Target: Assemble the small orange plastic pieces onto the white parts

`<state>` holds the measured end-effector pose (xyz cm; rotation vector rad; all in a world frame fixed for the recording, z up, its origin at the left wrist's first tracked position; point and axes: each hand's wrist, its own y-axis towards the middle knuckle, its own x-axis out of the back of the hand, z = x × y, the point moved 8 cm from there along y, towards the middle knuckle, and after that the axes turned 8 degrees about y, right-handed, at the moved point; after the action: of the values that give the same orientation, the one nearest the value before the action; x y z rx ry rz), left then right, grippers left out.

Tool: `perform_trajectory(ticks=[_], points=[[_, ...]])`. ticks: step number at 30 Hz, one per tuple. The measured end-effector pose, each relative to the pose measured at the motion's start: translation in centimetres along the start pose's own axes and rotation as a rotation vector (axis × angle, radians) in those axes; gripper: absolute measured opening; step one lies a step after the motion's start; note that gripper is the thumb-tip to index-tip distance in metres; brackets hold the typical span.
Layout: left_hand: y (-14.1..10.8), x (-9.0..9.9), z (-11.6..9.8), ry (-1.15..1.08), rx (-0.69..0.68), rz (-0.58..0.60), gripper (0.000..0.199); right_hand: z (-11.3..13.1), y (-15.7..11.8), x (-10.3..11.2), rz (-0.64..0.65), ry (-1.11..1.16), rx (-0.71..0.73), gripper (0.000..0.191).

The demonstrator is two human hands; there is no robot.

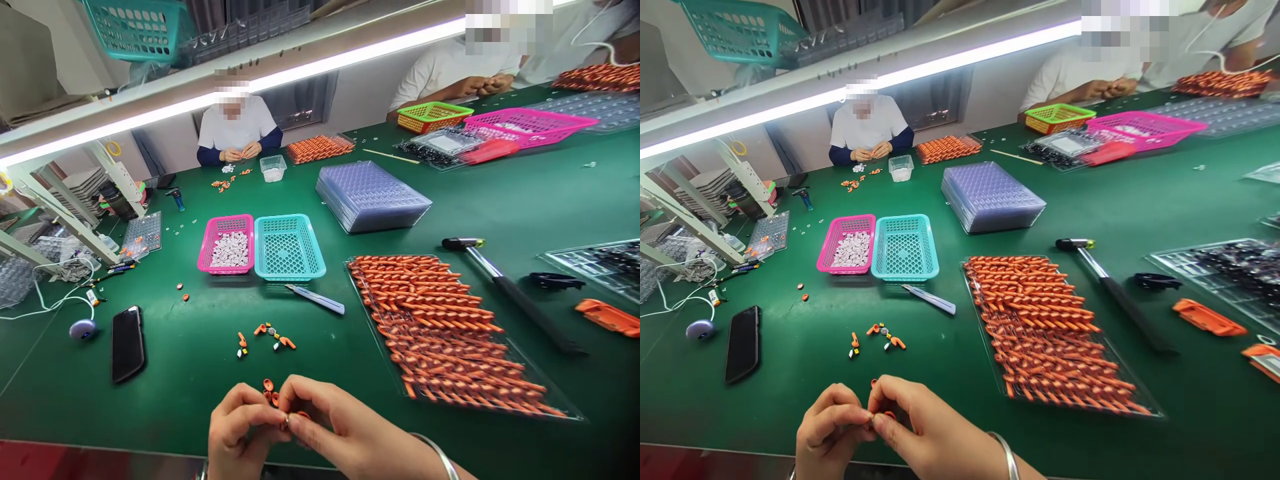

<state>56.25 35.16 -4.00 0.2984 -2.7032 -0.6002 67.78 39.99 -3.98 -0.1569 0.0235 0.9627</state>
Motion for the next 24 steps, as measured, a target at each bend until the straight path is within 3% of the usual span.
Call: perform_trajectory(ticks=[5,9,13,24], points=[[0.2,0.0,0.3,-0.07,0.054,0.021,0.015,-1.2,0.1,-0.7,0.057,0.217,-0.029,0.027],[0.1,-0.2,1.3,-0.204,0.189,0.012,0.011,-1.7,0.5,-0.9,0.013,0.363,-0.041,0.043],[-0.4,-0.7,2.6,-0.302,0.296,0.001,0.013,-1.8,0.6,-0.8,-0.032,0.43,-0.018,0.042],[-0.3,-0.7,2.4,-0.325,0.279,-0.032,0.014,-3.5,0.9,-0.7,-0.107,0.491,-0.036,0.043]])
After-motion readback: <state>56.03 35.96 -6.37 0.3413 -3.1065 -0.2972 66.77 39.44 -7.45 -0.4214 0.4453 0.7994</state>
